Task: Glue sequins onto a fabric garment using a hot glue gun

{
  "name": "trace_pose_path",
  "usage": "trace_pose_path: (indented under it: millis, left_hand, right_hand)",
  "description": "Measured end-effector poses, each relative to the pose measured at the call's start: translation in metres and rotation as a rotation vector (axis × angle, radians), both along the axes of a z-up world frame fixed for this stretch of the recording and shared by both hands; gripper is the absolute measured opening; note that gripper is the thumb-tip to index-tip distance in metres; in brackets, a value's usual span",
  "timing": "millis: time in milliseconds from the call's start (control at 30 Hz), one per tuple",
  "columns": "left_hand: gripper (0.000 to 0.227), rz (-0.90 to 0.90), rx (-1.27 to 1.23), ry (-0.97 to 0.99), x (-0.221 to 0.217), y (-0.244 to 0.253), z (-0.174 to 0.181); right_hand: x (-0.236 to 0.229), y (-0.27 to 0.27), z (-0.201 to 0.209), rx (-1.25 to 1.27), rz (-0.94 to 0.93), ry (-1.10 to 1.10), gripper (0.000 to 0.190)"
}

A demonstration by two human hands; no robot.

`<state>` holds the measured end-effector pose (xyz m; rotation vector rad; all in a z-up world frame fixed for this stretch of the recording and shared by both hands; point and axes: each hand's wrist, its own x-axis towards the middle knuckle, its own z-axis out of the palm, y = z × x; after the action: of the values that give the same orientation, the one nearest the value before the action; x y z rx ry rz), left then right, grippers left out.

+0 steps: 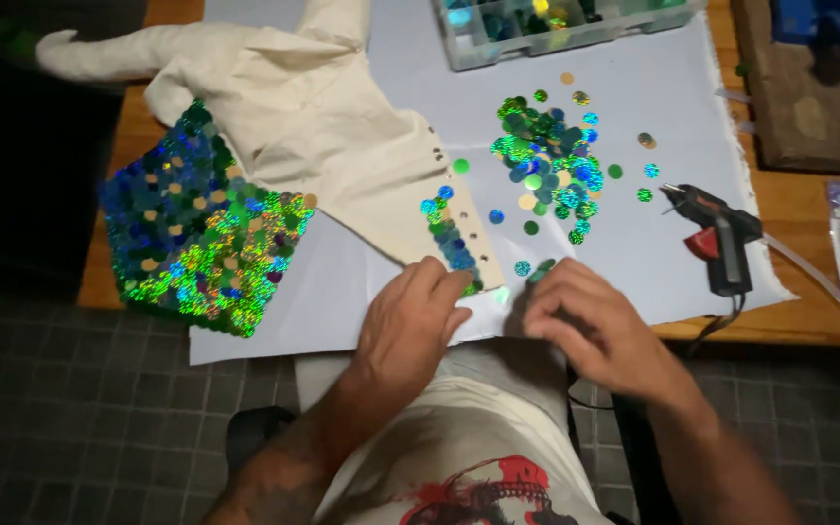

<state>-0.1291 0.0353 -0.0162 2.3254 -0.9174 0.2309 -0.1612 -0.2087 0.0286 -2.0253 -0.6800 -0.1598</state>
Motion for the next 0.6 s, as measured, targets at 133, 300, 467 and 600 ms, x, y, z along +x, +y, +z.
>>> trace_pose_path:
  millis: [133,300,467,600]
  left_hand:
    - [0.012,0.078,0.019,-0.226,0.002,0.004,-0.023]
    - [0.019,0.074,0.001,-0.028,-0.006,0.023,-0.009]
    - [0.014,0.048,0.044,0.186,-0.011,0.035,0.013]
    - [0.024,0.07,0.034,0.259,-0.016,0.042,0.009]
  right_hand:
    - [-0.024,-0.018,0.016,0.081,0.049,-0.01,0.012]
    - [-0.059,-0.08,0.012,0.445,-0.158,-0.04,0.019]
    - [-0.042,-0.107,0.016,0.678,-0.25,0.051,0.03]
    - [-0.032,-0.091,0.044,0.869,-0.122,0.134,0.014]
